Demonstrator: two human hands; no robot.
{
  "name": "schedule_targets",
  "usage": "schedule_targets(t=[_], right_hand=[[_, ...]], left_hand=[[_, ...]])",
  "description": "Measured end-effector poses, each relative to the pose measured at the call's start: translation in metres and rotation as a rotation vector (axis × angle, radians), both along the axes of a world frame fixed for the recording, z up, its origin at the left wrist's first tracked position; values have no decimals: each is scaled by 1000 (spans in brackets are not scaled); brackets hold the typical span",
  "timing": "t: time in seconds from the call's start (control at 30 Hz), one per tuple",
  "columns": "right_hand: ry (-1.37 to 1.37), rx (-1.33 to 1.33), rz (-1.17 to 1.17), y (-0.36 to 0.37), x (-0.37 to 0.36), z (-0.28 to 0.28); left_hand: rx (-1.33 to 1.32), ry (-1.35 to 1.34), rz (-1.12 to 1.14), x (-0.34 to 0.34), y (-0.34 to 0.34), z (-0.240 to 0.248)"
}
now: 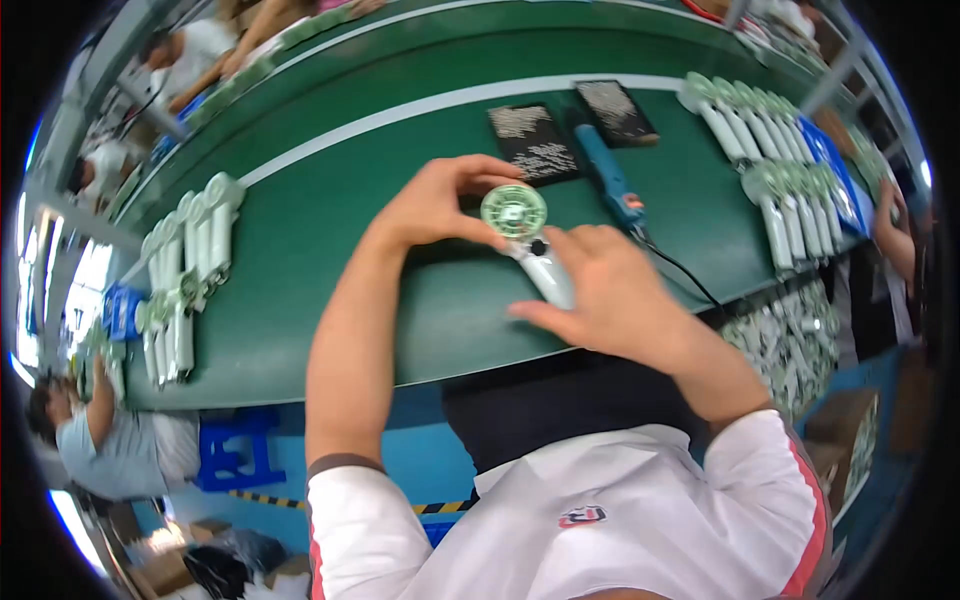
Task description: The person assembles handheld electric fans by fitting the casing components together by hand and driving screws into the fan bodies using an electric screwdriver.
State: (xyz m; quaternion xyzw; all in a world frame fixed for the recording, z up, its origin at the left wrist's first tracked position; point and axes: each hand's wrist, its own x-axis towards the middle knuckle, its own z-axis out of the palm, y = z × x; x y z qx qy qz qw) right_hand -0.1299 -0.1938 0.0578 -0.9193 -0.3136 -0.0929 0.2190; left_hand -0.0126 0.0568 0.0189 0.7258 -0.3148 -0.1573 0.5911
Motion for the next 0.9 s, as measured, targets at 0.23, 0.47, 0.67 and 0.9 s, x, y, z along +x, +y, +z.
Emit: schedule_targets(t=[0.23,0.47,0.67,0.9], right_hand=[[41,165,-146,-19,2,-31],[785,939,-48,-57,10,-20],[769,963,-25,-55,7,-16],[719,908,-95,-47,2,-6]], left_hand=[[-57,68,7,-3,-23,3],[-395,8,-128,-25,-39,14],[-403,-116,-36,-29,-47,11],[-408,-95,24,-29,-48,11]])
